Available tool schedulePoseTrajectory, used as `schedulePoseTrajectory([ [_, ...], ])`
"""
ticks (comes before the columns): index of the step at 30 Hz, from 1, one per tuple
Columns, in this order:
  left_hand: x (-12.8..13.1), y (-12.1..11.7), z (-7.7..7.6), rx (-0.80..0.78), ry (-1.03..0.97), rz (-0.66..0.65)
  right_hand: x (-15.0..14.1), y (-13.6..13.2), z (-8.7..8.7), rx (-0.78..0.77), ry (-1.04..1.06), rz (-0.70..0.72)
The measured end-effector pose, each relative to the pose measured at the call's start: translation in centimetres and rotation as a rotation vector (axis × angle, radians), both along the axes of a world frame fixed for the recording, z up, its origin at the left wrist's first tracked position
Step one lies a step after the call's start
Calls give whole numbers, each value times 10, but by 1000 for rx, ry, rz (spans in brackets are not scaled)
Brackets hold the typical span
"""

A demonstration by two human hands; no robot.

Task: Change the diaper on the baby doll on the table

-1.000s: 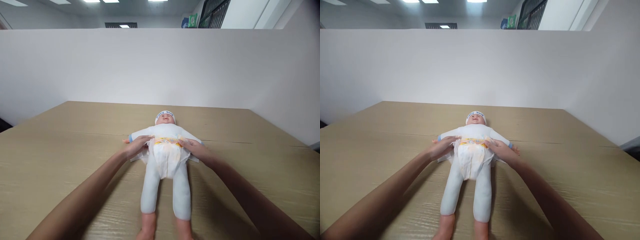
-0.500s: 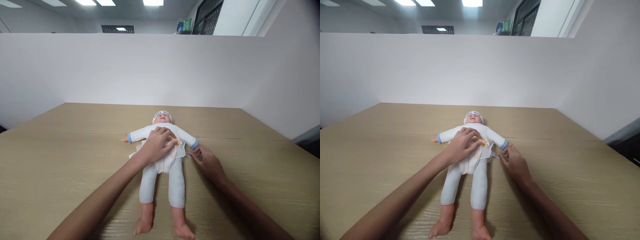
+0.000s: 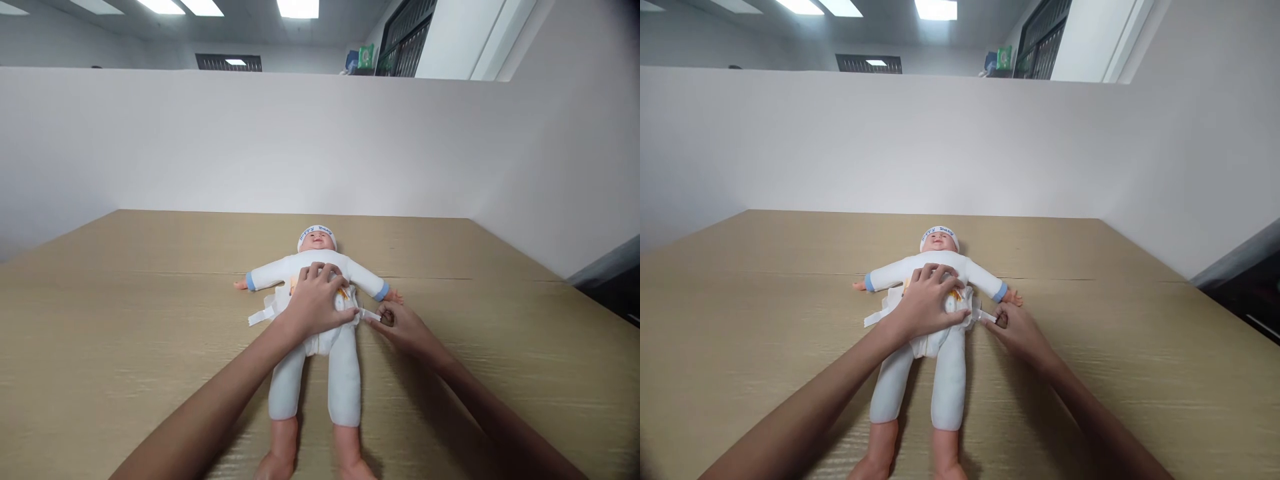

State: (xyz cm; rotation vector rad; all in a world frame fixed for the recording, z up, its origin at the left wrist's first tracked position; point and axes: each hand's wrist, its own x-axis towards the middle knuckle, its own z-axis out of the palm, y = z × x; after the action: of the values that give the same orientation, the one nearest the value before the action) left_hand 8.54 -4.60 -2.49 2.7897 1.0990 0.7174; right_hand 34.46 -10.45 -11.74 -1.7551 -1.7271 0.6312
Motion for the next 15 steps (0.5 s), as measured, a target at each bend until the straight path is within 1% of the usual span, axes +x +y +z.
schedulePoseTrajectory([
  [2, 0, -1, 1, -4, 0, 0, 2, 2, 5, -21, 44, 30],
  [4, 0, -1, 2, -14, 4, 5, 4, 5, 16, -29, 89, 67],
  [6, -1, -2, 3, -28, 12, 10, 3, 10, 32, -29, 137, 104],
  [8, -1, -2, 4, -39, 23, 8, -3, 17, 50, -17, 166, 134],
  [11, 0, -1, 3, -48, 19, 7, -29, 31, 70, 11, 167, 175],
  [13, 0, -1, 1, -57, 4, 13, -53, 41, 75, 46, 147, 189],
  [15, 0, 0, 0, -77, -17, 16, -75, 46, 73, 105, 122, 167],
])
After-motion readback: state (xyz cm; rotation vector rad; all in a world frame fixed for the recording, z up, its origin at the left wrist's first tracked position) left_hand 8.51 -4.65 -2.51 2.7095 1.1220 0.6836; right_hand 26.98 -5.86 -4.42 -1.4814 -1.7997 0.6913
